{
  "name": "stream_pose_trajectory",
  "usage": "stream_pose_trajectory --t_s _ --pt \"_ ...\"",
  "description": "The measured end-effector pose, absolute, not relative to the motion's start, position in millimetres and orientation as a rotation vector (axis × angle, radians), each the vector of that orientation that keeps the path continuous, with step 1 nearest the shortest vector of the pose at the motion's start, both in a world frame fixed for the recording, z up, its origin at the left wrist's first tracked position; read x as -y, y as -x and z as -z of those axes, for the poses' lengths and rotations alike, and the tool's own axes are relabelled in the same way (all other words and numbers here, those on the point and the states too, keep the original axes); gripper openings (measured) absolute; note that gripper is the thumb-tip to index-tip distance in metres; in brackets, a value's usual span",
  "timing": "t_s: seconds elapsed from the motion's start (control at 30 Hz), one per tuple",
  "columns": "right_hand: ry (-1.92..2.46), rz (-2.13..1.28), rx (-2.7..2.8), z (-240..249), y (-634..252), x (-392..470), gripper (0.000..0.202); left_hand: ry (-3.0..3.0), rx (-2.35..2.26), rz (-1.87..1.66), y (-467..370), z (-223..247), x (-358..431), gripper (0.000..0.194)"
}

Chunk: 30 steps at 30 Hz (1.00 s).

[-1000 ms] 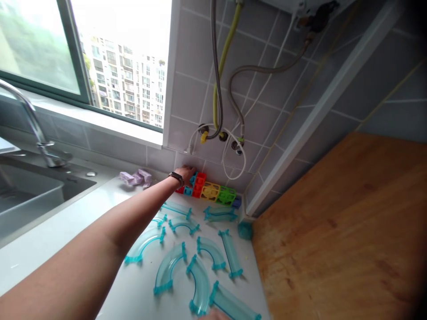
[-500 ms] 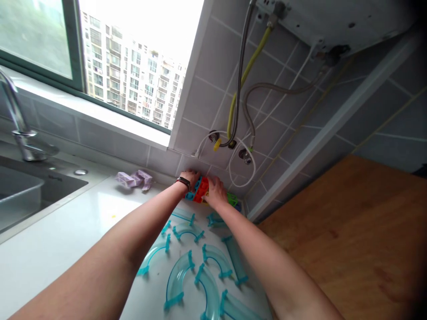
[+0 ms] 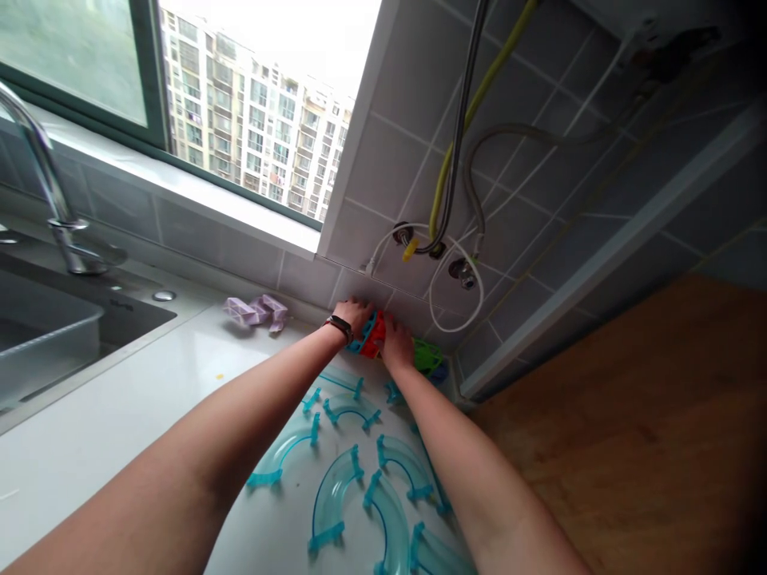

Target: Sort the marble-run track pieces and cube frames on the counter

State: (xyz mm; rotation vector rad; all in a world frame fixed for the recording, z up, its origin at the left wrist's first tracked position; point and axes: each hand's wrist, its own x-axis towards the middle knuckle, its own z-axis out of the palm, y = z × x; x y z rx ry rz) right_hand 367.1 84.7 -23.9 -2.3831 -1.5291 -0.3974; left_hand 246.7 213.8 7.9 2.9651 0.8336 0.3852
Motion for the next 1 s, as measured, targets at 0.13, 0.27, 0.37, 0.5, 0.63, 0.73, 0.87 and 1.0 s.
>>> stream_pose_trajectory --t_s 0.13,0.27,0.37,0.5,0.63,0.73,0.87,1.0 --pt "2.35 0.423 1.523 28 -367 -84 0.062 -2.959 -0.82 -0.391 -239 -12 -211 0.082" --pt "2.323 0.431 1.51 30 -365 -83 0.064 -2.964 -0.781 -0.366 -228 -14 -211 0.079" --pt "2.307 0.413 1.496 31 -363 -82 0.064 -2.967 -0.766 -0.356 -217 -15 -209 0.073" --pt "2.263 0.381 1.47 32 -363 -81 0.067 -2.941 -0.804 -0.377 -198 -26 -210 0.067" --pt "2.176 0.333 1.436 33 -362 -73 0.079 -2.84 -0.882 -0.494 -177 -45 -210 0.066" --pt "2.063 0.297 1.406 31 -355 -61 0.088 -2.699 -0.961 -0.666 -161 -58 -202 0.064" --pt "1.876 0.244 1.284 18 -336 -37 0.078 -2.45 -1.024 -0.892 -135 -63 -171 0.055" --pt "1.698 0.136 1.131 -7 -303 5 0.051 -2.218 -0.958 -1.035 -100 -56 -117 0.049"
